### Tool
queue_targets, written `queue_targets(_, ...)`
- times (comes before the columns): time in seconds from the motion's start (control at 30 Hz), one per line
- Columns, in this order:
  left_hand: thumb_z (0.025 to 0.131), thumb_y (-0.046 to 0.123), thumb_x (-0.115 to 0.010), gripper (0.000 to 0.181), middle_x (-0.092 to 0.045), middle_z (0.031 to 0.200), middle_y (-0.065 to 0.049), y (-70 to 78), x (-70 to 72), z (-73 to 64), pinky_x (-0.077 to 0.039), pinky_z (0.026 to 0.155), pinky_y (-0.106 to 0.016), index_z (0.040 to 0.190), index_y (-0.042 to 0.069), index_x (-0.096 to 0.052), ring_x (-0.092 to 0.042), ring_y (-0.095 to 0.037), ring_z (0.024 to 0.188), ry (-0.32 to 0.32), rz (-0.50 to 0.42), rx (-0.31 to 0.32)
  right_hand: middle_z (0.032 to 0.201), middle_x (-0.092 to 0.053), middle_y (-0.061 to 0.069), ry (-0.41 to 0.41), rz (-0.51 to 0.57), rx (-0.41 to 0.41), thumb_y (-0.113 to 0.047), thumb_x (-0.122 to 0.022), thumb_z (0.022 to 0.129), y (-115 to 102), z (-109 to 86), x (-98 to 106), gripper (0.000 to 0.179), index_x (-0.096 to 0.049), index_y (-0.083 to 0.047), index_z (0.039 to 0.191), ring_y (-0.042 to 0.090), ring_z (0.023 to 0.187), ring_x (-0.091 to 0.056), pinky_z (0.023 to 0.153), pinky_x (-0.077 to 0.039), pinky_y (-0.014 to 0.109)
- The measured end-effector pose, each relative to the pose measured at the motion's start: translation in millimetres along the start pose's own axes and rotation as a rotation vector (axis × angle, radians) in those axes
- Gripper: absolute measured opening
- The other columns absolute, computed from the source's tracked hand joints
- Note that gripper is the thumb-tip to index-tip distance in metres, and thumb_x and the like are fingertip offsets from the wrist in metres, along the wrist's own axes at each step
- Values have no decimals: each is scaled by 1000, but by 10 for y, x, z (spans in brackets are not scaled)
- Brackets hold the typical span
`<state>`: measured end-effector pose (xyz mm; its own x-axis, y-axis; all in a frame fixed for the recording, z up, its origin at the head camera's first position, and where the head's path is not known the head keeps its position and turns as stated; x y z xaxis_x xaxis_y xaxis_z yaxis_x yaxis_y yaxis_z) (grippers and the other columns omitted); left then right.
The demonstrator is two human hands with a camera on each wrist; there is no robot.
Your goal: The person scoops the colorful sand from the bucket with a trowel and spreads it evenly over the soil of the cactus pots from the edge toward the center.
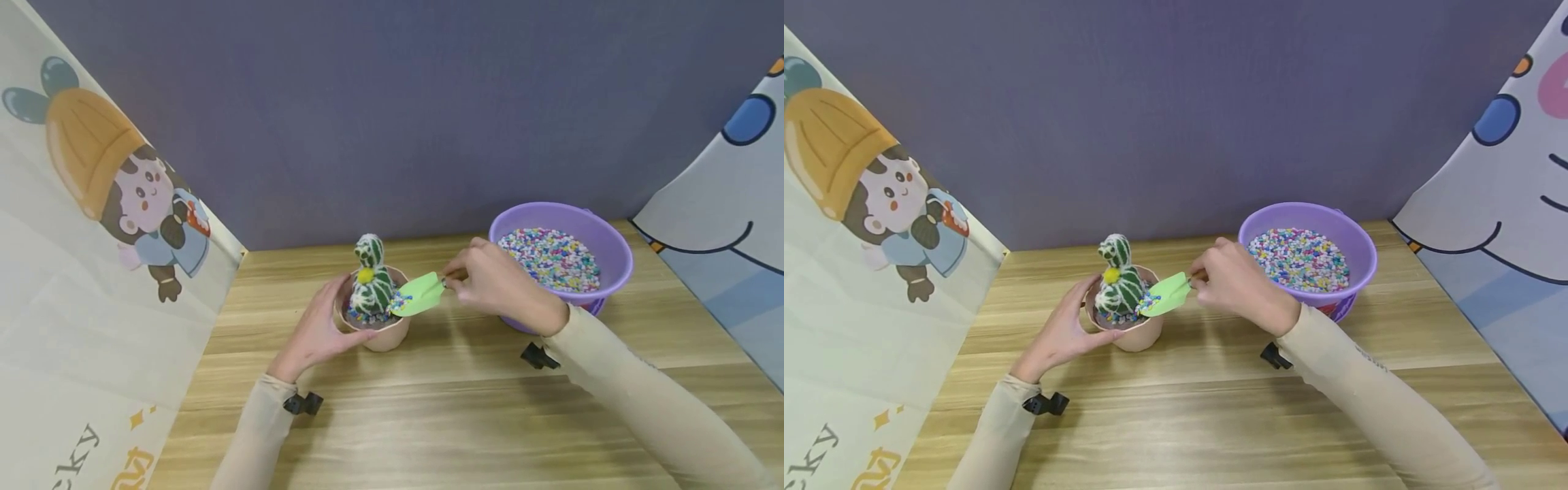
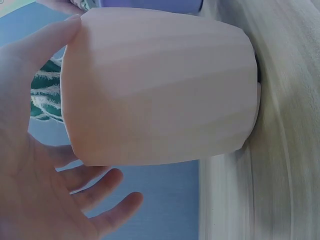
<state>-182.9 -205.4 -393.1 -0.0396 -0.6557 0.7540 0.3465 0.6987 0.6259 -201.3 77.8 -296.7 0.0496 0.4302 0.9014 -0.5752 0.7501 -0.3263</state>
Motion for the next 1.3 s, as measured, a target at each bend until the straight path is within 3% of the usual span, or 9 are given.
queue_targets(0.5,71,57,-95,116,-48,164,-8,-57,17,-45,-39,123,-64,164,17,-37,-45,-36,150,38,-31,35,95,-84,1,24,-9,46,-11,-81,87,10,27,46,14,-87,-14,99,22,85,-63,76,-53,39)
queue_targets(0.97,73,61,-92,115,-45,167,-9,-155,-63,-48,-38,123,-66,166,22,-36,-43,-38,153,62,-39,149,95,-84,1,43,8,41,-12,-79,88,106,8,69,13,-87,-12,98,22,84,-64,76,-52,39)
queue_targets(1.13,73,61,-92,118,-43,168,-13,-191,-71,-39,-40,122,-66,167,19,-33,-44,-39,151,70,-49,193,94,-84,2,50,82,-14,-12,-80,89,246,0,47,13,-86,-10,100,23,88,-69,82,-53,41)
queue_targets(1.3,73,60,-92,120,-42,168,-16,-182,-57,-20,-38,123,-66,167,15,-33,-43,-41,152,78,-37,179,96,-84,2,55,139,-55,-14,-81,90,356,0,41,14,-86,-11,103,22,89,-68,81,-53,41)
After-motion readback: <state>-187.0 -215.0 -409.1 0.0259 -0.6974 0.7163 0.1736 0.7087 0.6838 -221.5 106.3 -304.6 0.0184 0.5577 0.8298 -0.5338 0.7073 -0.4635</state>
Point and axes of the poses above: each hand's wrist, its own z-axis towards the middle knuckle, its own x-axis out of the back of the hand, y = z × x, the point moved 6 cm from there along z, towards the middle knuckle
